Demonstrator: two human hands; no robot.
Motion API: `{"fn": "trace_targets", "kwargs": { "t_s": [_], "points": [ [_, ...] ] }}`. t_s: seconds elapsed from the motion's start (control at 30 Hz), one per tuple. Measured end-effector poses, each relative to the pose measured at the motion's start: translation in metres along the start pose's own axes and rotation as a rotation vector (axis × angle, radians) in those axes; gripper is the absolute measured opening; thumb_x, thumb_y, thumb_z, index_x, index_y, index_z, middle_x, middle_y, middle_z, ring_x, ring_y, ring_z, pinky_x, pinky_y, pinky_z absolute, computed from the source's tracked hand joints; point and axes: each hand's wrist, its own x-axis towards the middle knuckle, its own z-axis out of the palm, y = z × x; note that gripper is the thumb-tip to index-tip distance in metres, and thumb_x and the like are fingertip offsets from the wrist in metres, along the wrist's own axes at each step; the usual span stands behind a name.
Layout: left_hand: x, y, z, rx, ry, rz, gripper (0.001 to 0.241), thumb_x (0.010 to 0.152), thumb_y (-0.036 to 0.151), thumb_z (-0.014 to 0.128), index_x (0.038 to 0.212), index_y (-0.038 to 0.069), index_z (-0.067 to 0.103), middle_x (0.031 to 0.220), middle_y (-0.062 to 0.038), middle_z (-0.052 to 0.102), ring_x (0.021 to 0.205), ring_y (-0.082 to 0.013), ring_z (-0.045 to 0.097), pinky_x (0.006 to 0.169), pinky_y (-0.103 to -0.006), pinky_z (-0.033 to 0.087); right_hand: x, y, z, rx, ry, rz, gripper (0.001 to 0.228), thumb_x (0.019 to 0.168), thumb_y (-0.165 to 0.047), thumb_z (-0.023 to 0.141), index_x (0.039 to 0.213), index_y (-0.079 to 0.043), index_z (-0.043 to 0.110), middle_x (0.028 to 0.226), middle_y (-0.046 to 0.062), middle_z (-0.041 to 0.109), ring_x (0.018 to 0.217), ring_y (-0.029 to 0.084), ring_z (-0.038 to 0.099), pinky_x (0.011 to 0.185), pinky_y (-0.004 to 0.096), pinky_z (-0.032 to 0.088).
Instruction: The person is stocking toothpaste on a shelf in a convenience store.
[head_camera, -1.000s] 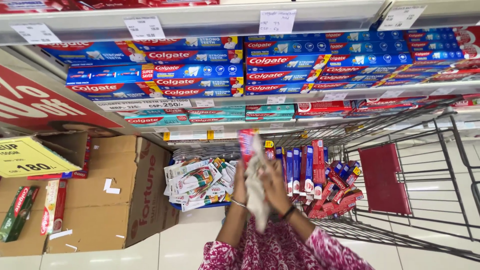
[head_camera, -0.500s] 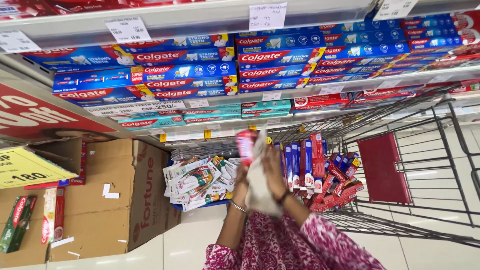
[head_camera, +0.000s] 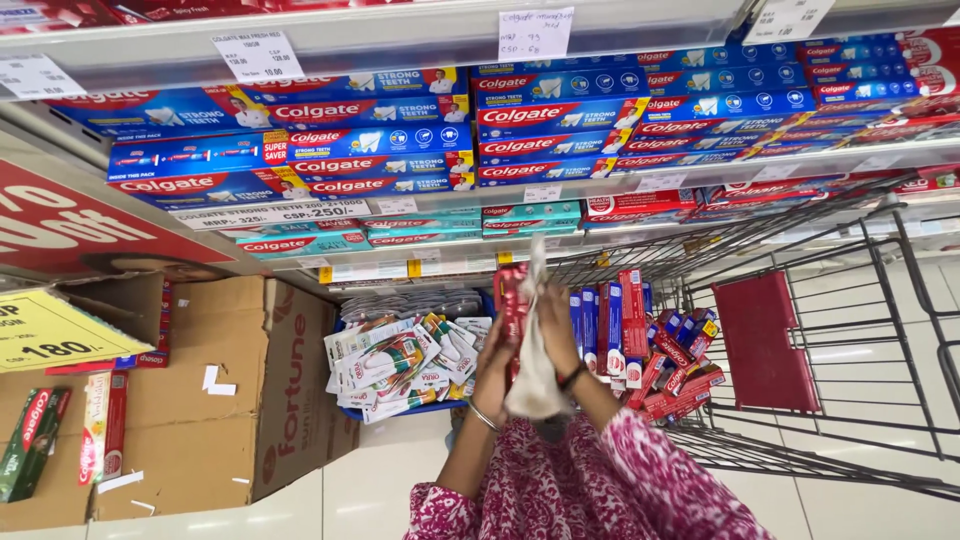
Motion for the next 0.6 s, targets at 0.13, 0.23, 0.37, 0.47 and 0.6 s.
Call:
{"fn": "trace_targets", "kwargs": {
  "t_s": [0.13, 0.23, 0.37, 0.47, 0.6],
  "points": [
    [0.001, 0.051, 0.016, -0.371, -0.056, 0.126, 0.077, 0.094, 0.037, 0.062, 0.16, 0.009, 0.033, 0.139, -0.013, 0.06, 0.116, -0.023, 0.065, 0.096, -0.0374, 0.057, -0.078, -0.01, 0.006, -0.166, -0.172, -0.051, 0.026, 0.103, -0.018, 0.043, 0.115, 0.001, 0.055, 0.129, 0.013, 0.036, 0.122, 0.025, 0.046, 0.101, 0.035, 0.048],
    [0.017, 0.023, -0.005, -0.191, 0.29, 0.071, 0.078, 0.09, 0.043, 0.061, 0.156, 0.016, 0.031, 0.129, -0.004, 0.062, 0.11, -0.0185, 0.069, 0.094, -0.0341, 0.06, -0.086, -0.052, 0.004, -0.174, -0.205, -0.07, 0.042, 0.104, -0.02, 0.047, 0.14, 0.002, 0.054, 0.118, 0.013, 0.044, 0.118, 0.027, 0.045, 0.104, 0.039, 0.04],
    [0.029, -0.058, -0.025, 0.005, 0.16, -0.001, 0.072, 0.095, 0.041, 0.061, 0.154, 0.008, 0.038, 0.125, -0.009, 0.066, 0.097, -0.0202, 0.068, 0.072, -0.0331, 0.055, -0.024, -0.01, -0.003, -0.056, -0.075, 0.013, 0.033, 0.105, -0.019, 0.042, 0.128, -0.002, 0.058, 0.12, 0.015, 0.036, 0.117, 0.025, 0.044, 0.101, 0.038, 0.047],
    [0.005, -0.044, 0.007, 0.044, -0.026, 0.108, 0.069, 0.093, 0.018, 0.074, 0.153, 0.005, 0.042, 0.128, -0.014, 0.061, 0.105, -0.0175, 0.065, 0.087, -0.0324, 0.058, 0.015, 0.002, -0.023, -0.091, 0.072, 0.099, 0.041, 0.108, -0.033, 0.042, 0.134, -0.004, 0.056, 0.116, 0.013, 0.037, 0.113, 0.024, 0.042, 0.1, 0.037, 0.045],
    [0.016, -0.048, -0.008, 0.019, 0.085, 0.05, 0.054, 0.099, 0.019, 0.062, 0.15, 0.006, 0.051, 0.13, -0.004, 0.065, 0.103, -0.008, 0.064, 0.086, -0.0242, 0.055, -0.005, -0.001, -0.019, 0.01, 0.044, 0.088, 0.047, 0.111, -0.042, 0.04, 0.121, -0.001, 0.058, 0.116, 0.011, 0.048, 0.108, 0.024, 0.053, 0.099, 0.038, 0.044]
  ]
}}
